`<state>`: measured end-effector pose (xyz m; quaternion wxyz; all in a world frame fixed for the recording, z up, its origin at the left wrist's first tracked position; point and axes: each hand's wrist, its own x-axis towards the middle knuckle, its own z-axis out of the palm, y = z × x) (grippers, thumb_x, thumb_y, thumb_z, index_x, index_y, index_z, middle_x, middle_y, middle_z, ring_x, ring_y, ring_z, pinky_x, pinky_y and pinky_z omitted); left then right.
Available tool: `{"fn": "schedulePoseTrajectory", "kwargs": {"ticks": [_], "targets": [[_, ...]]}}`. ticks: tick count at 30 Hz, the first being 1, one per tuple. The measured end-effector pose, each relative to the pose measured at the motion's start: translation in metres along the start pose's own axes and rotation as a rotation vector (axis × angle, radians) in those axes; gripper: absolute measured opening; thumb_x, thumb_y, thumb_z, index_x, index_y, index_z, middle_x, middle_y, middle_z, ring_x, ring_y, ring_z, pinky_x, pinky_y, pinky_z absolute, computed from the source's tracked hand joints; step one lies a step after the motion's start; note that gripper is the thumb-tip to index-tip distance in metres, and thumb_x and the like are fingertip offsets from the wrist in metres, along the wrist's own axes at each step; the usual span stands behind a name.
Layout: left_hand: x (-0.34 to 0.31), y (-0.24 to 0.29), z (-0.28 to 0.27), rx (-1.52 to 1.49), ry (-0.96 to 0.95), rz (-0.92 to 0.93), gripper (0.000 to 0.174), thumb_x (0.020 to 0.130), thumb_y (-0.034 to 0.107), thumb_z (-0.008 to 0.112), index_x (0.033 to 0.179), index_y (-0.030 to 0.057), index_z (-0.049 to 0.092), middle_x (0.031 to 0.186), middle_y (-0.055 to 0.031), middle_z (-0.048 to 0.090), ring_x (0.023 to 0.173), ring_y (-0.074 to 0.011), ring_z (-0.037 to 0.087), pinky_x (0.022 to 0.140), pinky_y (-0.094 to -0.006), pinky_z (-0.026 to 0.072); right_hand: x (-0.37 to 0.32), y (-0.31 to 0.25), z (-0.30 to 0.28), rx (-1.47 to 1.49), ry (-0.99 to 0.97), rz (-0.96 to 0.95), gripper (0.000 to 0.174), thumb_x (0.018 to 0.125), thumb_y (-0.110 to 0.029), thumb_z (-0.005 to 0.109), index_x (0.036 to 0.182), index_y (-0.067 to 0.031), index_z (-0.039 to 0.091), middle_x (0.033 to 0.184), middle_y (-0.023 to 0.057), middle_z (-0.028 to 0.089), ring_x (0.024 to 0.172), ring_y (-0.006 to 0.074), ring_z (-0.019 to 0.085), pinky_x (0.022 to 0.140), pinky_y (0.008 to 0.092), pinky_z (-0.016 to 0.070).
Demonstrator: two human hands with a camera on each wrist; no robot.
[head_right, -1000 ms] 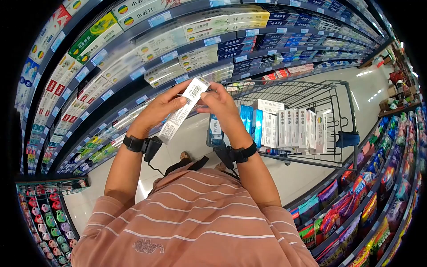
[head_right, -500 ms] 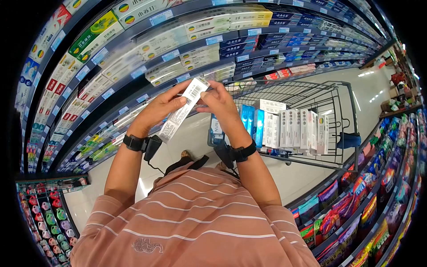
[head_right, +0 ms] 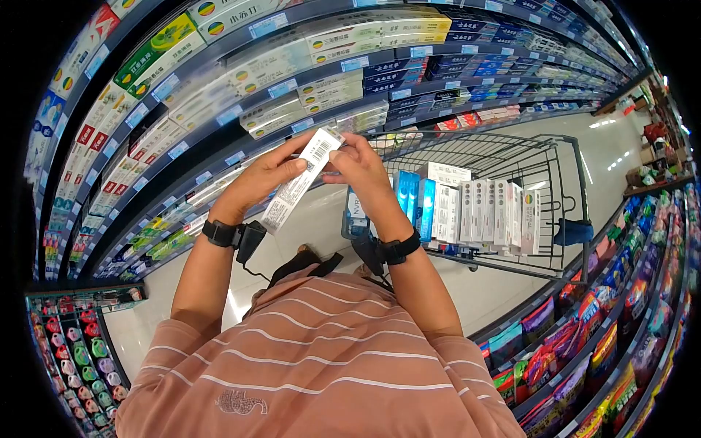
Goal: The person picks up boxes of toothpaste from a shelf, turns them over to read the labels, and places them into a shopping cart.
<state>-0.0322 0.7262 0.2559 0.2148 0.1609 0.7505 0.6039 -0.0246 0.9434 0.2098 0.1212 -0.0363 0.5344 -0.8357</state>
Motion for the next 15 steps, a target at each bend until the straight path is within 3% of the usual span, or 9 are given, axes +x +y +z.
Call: {"fn": "schedulePoseTrajectory", "kwargs": {"ticks": [15], "targets": [[-0.0057, -0.0049, 0.0006, -0.003, -0.006, -0.027, 0.06, 0.102, 0.034, 0.059, 0.156, 0.0154, 0.04, 0.147, -0.0123, 0.054, 0.134, -0.0235, 0.052, 0.11, -0.0358, 0.0404, -0.0008, 0.0082, 0.0007, -0.017, 0.013, 0.032, 0.048, 0.098, -0.023, 0.06, 0.136, 0.0023, 0.048, 0.117, 0.0122, 0.064, 0.102, 0.0211, 0.069, 0.085, 0.0354, 0.0616]]}}
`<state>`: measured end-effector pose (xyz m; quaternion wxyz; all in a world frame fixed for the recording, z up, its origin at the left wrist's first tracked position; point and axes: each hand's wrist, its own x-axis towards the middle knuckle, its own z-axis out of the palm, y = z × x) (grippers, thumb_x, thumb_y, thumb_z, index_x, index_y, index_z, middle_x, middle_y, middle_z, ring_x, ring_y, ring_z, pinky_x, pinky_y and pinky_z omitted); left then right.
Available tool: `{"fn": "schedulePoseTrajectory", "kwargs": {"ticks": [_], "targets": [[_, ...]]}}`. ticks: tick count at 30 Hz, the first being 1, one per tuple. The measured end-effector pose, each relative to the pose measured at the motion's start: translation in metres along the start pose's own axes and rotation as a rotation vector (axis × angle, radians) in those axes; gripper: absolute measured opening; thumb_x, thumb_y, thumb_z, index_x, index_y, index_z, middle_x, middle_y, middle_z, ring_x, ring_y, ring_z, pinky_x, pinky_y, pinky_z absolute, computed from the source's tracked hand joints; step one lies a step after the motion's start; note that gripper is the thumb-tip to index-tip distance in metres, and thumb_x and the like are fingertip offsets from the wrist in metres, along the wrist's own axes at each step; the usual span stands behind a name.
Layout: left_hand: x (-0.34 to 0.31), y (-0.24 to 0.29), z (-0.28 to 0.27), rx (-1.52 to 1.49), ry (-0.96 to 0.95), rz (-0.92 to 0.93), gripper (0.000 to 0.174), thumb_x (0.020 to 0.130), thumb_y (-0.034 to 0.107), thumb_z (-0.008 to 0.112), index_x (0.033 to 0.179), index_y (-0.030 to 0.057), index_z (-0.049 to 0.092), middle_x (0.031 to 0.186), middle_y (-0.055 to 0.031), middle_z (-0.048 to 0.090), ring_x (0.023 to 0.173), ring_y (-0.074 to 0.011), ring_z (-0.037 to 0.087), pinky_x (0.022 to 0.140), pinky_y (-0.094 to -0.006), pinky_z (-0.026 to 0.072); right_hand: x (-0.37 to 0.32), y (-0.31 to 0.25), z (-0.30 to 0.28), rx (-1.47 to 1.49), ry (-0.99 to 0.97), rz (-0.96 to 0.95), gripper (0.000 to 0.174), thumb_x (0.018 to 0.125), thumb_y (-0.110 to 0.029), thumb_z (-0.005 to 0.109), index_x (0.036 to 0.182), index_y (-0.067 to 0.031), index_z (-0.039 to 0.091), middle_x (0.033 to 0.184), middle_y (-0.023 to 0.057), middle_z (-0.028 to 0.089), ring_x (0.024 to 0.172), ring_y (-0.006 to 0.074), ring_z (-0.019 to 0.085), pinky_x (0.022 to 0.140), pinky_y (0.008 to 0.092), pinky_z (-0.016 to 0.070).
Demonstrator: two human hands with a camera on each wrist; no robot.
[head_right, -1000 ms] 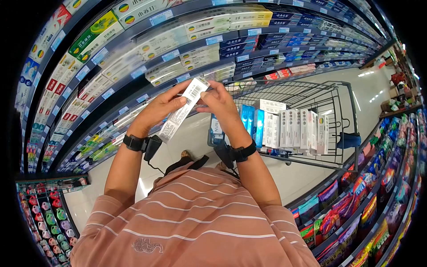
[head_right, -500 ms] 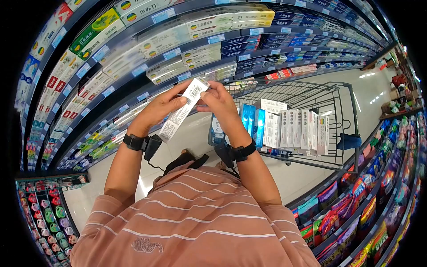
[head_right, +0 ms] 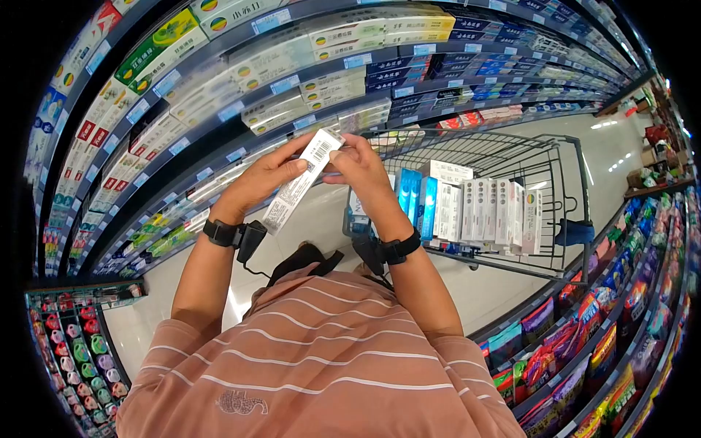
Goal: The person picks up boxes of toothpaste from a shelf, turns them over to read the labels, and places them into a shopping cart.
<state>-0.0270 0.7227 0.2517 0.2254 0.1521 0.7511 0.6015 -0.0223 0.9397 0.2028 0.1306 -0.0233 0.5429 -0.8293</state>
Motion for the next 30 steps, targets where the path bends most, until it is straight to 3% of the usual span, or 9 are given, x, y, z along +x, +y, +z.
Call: {"fn": "schedulePoseTrajectory", "kwargs": {"ticks": [10, 13, 14, 17, 18, 21, 22, 30], "targets": [[-0.004, -0.02, 0.005, 0.004, 0.013, -0.113, 0.067, 0.099, 0.041, 0.064, 0.155, 0.0129, 0.041, 0.145, -0.0124, 0.055, 0.133, -0.0234, 0.052, 0.11, -0.0349, 0.0404, -0.002, 0.02, -0.004, 0.02, 0.027, 0.074, 0.041, 0.097, -0.021, 0.059, 0.129, 0.0031, 0.053, 0.111, 0.0125, 0.067, 0.094, 0.0208, 0.07, 0.083, 0.0342, 0.061], [-0.008, -0.021, 0.009, 0.047, -0.036, -0.146, 0.074, 0.096, 0.045, 0.067, 0.156, 0.0116, 0.038, 0.143, -0.0152, 0.055, 0.132, -0.0246, 0.053, 0.109, -0.0351, 0.0407, -0.003, 0.025, -0.008, 0.033, 0.053, 0.093, 0.038, 0.097, -0.021, 0.058, 0.127, 0.0027, 0.054, 0.109, 0.0127, 0.067, 0.092, 0.021, 0.071, 0.082, 0.0345, 0.061], [-0.01, -0.025, 0.011, 0.052, -0.036, -0.167, 0.084, 0.091, 0.048, 0.072, 0.156, 0.0098, 0.036, 0.142, -0.0178, 0.054, 0.13, -0.0264, 0.053, 0.109, -0.0367, 0.0407, -0.004, 0.026, -0.01, 0.043, 0.065, 0.097, 0.038, 0.097, -0.02, 0.058, 0.127, 0.0028, 0.054, 0.108, 0.0129, 0.067, 0.092, 0.0211, 0.07, 0.083, 0.0349, 0.0611], [-0.02, -0.04, 0.018, 0.2, -0.02, -0.099, 0.092, 0.086, 0.047, 0.077, 0.157, 0.0075, 0.034, 0.144, -0.0187, 0.052, 0.13, -0.0281, 0.053, 0.108, -0.0385, 0.041, -0.005, 0.029, -0.017, 0.062, 0.127, 0.114, 0.037, 0.097, -0.021, 0.057, 0.125, 0.0032, 0.054, 0.107, 0.0135, 0.068, 0.091, 0.0216, 0.071, 0.083, 0.0361, 0.0613], [-0.023, -0.037, 0.021, 0.187, -0.052, -0.087, 0.095, 0.083, 0.039, 0.08, 0.155, 0.0002, 0.032, 0.146, -0.023, 0.049, 0.136, -0.0323, 0.048, 0.113, -0.039, 0.0371, -0.004, 0.031, -0.02, 0.065, 0.15, 0.12, 0.036, 0.097, -0.021, 0.057, 0.124, 0.0033, 0.055, 0.106, 0.0136, 0.068, 0.091, 0.0218, 0.071, 0.083, 0.0365, 0.0613], [-0.03, -0.051, 0.027, 0.335, -0.024, -0.09, 0.096, 0.081, 0.036, 0.081, 0.155, 0.0005, 0.031, 0.147, -0.0248, 0.047, 0.138, -0.0334, 0.045, 0.115, -0.0386, 0.0351, -0.003, 0.035, -0.03, 0.081, 0.176, 0.119, 0.035, 0.097, -0.022, 0.056, 0.12, 0.0035, 0.056, 0.106, 0.0138, 0.068, 0.091, 0.0236, 0.071, 0.083, 0.0375, 0.0613], [-0.033, -0.057, 0.03, 0.411, 0.035, -0.061, 0.089, 0.08, 0.03, 0.079, 0.153, 0.0018, 0.035, 0.144, -0.0254, 0.05, 0.135, -0.0351, 0.049, 0.113, -0.0391, 0.038, -0.004, 0.037, -0.033, 0.094, 0.173, 0.115, 0.034, 0.097, -0.023, 0.056, 0.119, 0.0034, 0.056, 0.106, 0.0139, 0.067, 0.091, 0.0242, 0.071, 0.083, 0.0376, 0.0612], [-0.037, -0.076, 0.034, 0.388, 0.172, -0.1, 0.064, 0.082, 0.021, 0.073, 0.141, 0.0057, 0.051, 0.129, -0.0209, 0.061, 0.12, -0.0347, 0.06, 0.101, -0.0389, 0.0473, 0.002, 0.06, -0.041, 0.237, 0.176, 0.181, 0.042, 0.096, -0.027, 0.063, 0.12, 0.0052, 0.053, 0.108, 0.0148, 0.064, 0.089, 0.0241, 0.07, 0.08, 0.0352, 0.0605]]}}
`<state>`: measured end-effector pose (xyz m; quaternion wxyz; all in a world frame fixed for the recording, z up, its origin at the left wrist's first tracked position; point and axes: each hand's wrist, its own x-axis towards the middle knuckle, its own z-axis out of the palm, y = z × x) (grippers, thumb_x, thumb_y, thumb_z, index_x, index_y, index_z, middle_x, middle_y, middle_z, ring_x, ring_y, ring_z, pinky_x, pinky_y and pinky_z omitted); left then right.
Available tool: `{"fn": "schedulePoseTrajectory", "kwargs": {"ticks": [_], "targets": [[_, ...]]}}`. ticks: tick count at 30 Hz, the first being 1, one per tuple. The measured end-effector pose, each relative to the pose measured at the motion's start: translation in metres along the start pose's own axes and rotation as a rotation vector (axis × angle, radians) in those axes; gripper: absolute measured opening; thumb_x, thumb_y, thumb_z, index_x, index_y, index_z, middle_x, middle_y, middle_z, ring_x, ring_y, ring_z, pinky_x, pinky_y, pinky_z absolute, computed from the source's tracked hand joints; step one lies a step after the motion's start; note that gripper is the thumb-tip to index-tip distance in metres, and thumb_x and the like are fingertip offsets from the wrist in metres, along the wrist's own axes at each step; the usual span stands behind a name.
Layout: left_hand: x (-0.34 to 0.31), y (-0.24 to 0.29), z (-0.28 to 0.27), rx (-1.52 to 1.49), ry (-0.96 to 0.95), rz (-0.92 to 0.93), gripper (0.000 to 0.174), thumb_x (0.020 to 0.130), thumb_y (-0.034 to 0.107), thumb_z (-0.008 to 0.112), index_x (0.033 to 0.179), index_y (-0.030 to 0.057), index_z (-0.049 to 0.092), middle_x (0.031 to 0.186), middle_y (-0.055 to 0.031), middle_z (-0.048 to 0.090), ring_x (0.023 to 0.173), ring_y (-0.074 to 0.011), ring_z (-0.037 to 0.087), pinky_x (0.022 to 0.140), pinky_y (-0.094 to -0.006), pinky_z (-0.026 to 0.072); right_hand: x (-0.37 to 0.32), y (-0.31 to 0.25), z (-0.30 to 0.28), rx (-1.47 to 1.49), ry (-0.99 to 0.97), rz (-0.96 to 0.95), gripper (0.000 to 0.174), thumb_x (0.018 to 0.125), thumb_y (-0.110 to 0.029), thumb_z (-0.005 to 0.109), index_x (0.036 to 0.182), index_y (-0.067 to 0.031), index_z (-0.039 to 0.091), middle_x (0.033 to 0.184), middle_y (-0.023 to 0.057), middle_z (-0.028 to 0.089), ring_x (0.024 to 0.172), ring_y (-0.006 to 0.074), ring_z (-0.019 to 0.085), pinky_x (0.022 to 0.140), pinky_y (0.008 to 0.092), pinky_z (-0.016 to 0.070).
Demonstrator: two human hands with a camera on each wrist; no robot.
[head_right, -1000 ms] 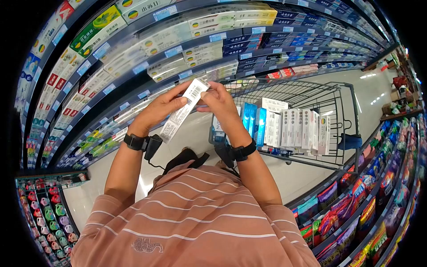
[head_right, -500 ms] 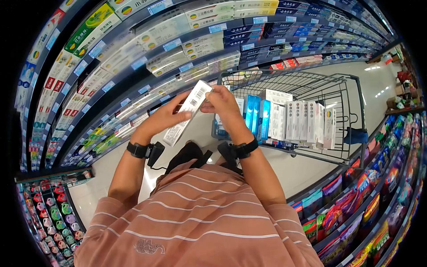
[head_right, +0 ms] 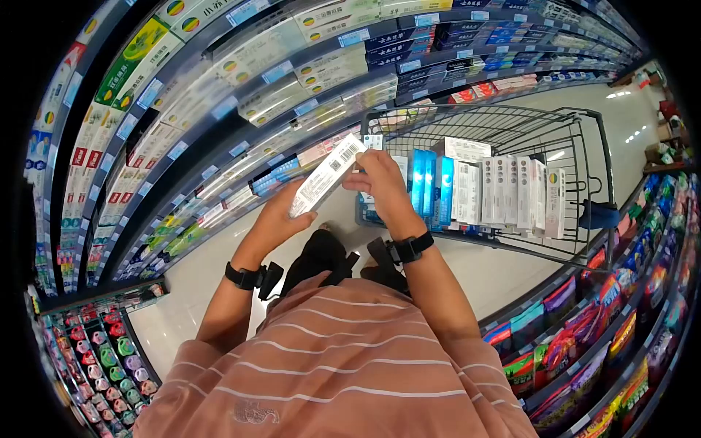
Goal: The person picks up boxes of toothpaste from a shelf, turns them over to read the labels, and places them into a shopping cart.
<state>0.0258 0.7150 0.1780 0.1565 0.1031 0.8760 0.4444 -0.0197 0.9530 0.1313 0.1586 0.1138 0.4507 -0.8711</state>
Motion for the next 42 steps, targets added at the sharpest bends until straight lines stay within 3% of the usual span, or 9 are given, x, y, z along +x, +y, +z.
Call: {"fn": "schedulePoseTrajectory", "kwargs": {"ticks": [9, 11, 17, 23, 26, 34, 42], "targets": [[0.016, -0.036, -0.006, -0.205, -0.08, -0.112, 0.065, 0.081, 0.01, 0.071, 0.142, 0.0037, 0.052, 0.129, -0.0146, 0.063, 0.118, -0.0235, 0.061, 0.102, -0.0335, 0.0467, 0.012, 0.032, 0.013, 0.042, 0.095, 0.153, 0.065, 0.095, -0.031, 0.068, 0.141, 0.0031, 0.039, 0.117, 0.0145, 0.06, 0.106, 0.0238, 0.064, 0.087, 0.0365, 0.0583], [0.022, -0.042, -0.004, -0.207, -0.137, -0.162, 0.065, 0.085, 0.015, 0.072, 0.144, 0.0042, 0.048, 0.124, -0.0099, 0.064, 0.112, -0.0165, 0.059, 0.098, -0.0304, 0.0471, 0.014, 0.049, 0.013, 0.051, 0.122, 0.152, 0.075, 0.094, -0.031, 0.07, 0.149, 0.001, 0.03, 0.115, 0.0149, 0.061, 0.106, 0.0232, 0.063, 0.089, 0.0369, 0.0568], [0.026, -0.097, 0.013, -0.248, -0.195, -0.298, 0.065, 0.087, 0.013, 0.07, 0.146, 0.003, 0.044, 0.126, -0.012, 0.062, 0.114, -0.0183, 0.059, 0.096, -0.033, 0.0488, 0.028, 0.091, 0.01, 0.078, 0.199, 0.18, 0.083, 0.093, -0.026, 0.069, 0.153, 0.0028, 0.018, 0.114, 0.0163, 0.062, 0.109, 0.0227, 0.062, 0.093, 0.0375, 0.0535], [0.039, -0.133, 0.011, -0.229, -0.243, -0.472, 0.064, 0.087, 0.013, 0.071, 0.144, 0.0016, 0.046, 0.13, -0.0186, 0.062, 0.12, -0.0257, 0.061, 0.101, -0.0376, 0.048, 0.058, 0.156, 0.006, 0.061, 0.261, 0.202, 0.083, 0.093, -0.021, 0.069, 0.153, 0.0043, 0.018, 0.117, 0.0191, 0.061, 0.108, 0.0224, 0.063, 0.086, 0.0339, 0.0568], [0.04, -0.149, 0.011, -0.173, -0.28, -0.456, 0.065, 0.088, 0.013, 0.069, 0.146, 0.0028, 0.042, 0.127, -0.0144, 0.062, 0.116, -0.0205, 0.06, 0.096, -0.0358, 0.0504, 0.065, 0.171, 0.005, 0.096, 0.279, 0.207, 0.083, 0.093, -0.02, 0.069, 0.153, 0.0053, 0.017, 0.117, 0.0206, 0.06, 0.106, 0.0225, 0.064, 0.084, 0.0325, 0.0574], [0.042, -0.164, 0.014, -0.185, -0.299, -0.494, 0.065, 0.089, 0.014, 0.069, 0.146, 0.003, 0.042, 0.126, -0.0133, 0.062, 0.113, -0.0192, 0.061, 0.093, -0.0356, 0.0522, 0.072, 0.184, 0.0, 0.094, 0.299, 0.22, 0.084, 0.093, -0.021, 0.07, 0.153, 0.0063, 0.018, 0.115, 0.0226, 0.06, 0.1, 0.0222, 0.066, 0.081, 0.0314, 0.0579], [0.036, -0.171, 0.021, -0.215, -0.308, -0.498, 0.066, 0.089, 0.014, 0.069, 0.148, 0.004, 0.041, 0.127, -0.0121, 0.062, 0.115, -0.0184, 0.06, 0.097, -0.0349, 0.0504, 0.069, 0.196, -0.004, 0.101, 0.321, 0.241, 0.088, 0.093, -0.024, 0.071, 0.155, 0.0056, 0.015, 0.106, 0.0199, 0.061, 0.094, 0.0219, 0.067, 0.079, 0.0313, 0.0582]]}}
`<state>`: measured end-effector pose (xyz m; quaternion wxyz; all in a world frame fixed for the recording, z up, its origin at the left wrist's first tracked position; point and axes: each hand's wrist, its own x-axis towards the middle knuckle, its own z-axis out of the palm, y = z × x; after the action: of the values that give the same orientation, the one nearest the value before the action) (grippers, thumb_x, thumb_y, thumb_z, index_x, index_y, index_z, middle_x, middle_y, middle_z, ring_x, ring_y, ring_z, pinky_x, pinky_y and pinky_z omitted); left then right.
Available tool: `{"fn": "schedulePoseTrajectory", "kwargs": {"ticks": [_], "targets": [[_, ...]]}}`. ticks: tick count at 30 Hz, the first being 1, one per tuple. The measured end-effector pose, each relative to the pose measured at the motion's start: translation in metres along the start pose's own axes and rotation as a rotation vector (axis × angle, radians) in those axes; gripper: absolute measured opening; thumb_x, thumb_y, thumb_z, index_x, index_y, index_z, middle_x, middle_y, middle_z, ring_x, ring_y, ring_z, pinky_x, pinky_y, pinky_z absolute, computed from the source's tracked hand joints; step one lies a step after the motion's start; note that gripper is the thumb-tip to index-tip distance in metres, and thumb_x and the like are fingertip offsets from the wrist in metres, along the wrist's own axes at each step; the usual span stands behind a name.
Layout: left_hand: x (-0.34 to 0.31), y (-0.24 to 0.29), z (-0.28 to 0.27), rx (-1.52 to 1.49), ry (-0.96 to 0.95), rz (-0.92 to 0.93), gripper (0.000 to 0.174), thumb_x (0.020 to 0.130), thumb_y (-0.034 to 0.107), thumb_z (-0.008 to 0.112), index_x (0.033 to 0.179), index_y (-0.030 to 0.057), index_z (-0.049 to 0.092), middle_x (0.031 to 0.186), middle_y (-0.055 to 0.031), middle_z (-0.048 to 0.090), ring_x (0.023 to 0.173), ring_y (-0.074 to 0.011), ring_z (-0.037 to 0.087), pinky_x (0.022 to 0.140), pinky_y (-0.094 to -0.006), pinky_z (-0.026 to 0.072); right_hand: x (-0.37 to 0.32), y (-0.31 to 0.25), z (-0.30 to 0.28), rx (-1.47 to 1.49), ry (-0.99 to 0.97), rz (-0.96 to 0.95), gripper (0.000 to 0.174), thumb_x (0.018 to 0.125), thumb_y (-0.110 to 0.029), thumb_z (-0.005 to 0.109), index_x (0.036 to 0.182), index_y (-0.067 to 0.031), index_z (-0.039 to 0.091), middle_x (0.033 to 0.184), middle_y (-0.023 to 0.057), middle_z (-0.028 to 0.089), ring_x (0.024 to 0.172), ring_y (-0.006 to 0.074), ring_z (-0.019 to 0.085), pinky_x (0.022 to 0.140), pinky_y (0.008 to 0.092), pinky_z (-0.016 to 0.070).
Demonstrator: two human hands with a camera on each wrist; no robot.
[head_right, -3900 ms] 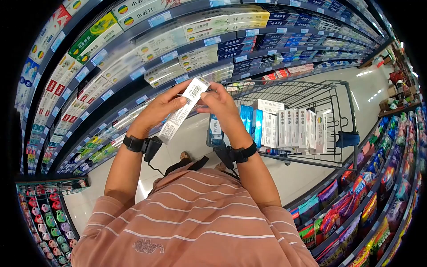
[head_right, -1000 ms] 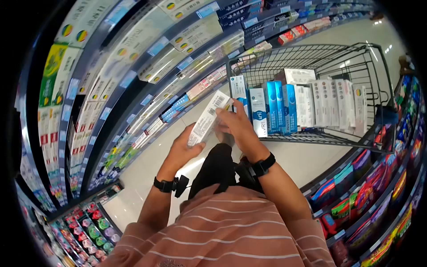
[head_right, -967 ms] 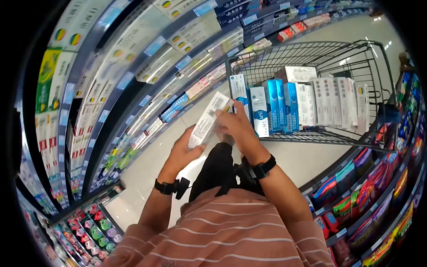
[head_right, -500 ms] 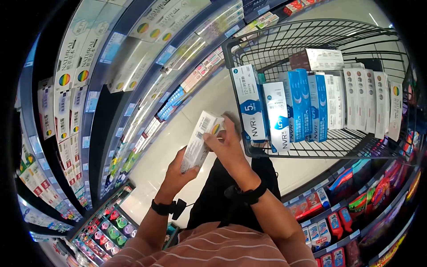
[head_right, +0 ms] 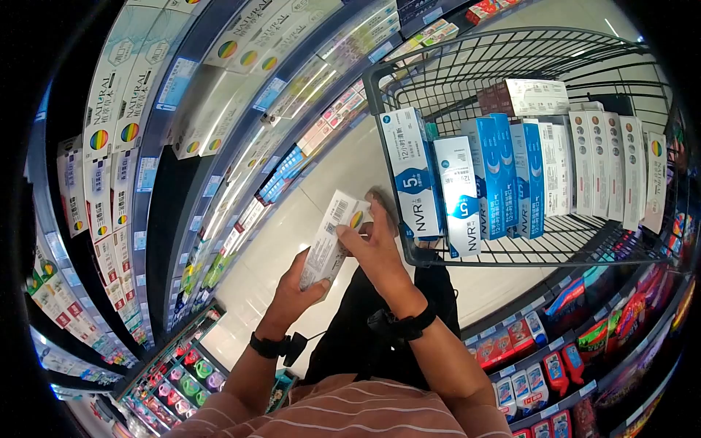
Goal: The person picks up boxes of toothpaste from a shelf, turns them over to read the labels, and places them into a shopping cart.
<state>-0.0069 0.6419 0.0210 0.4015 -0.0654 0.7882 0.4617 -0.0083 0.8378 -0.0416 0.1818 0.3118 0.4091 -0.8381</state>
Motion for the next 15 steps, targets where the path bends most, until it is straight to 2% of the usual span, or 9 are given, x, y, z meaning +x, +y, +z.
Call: {"fn": "schedulePoseTrajectory", "kwargs": {"ticks": [15], "targets": [[-0.009, -0.006, 0.015, -0.087, 0.016, -0.005, 0.066, 0.091, 0.011, 0.067, 0.151, 0.0053, 0.039, 0.133, -0.0112, 0.06, 0.121, -0.0178, 0.058, 0.104, -0.0351, 0.0463, -0.005, 0.004, -0.01, -0.016, -0.026, 0.041, 0.091, 0.092, -0.029, 0.073, 0.155, 0.0053, 0.015, 0.111, 0.024, 0.061, 0.097, 0.0228, 0.067, 0.08, 0.0321, 0.0586]]}}
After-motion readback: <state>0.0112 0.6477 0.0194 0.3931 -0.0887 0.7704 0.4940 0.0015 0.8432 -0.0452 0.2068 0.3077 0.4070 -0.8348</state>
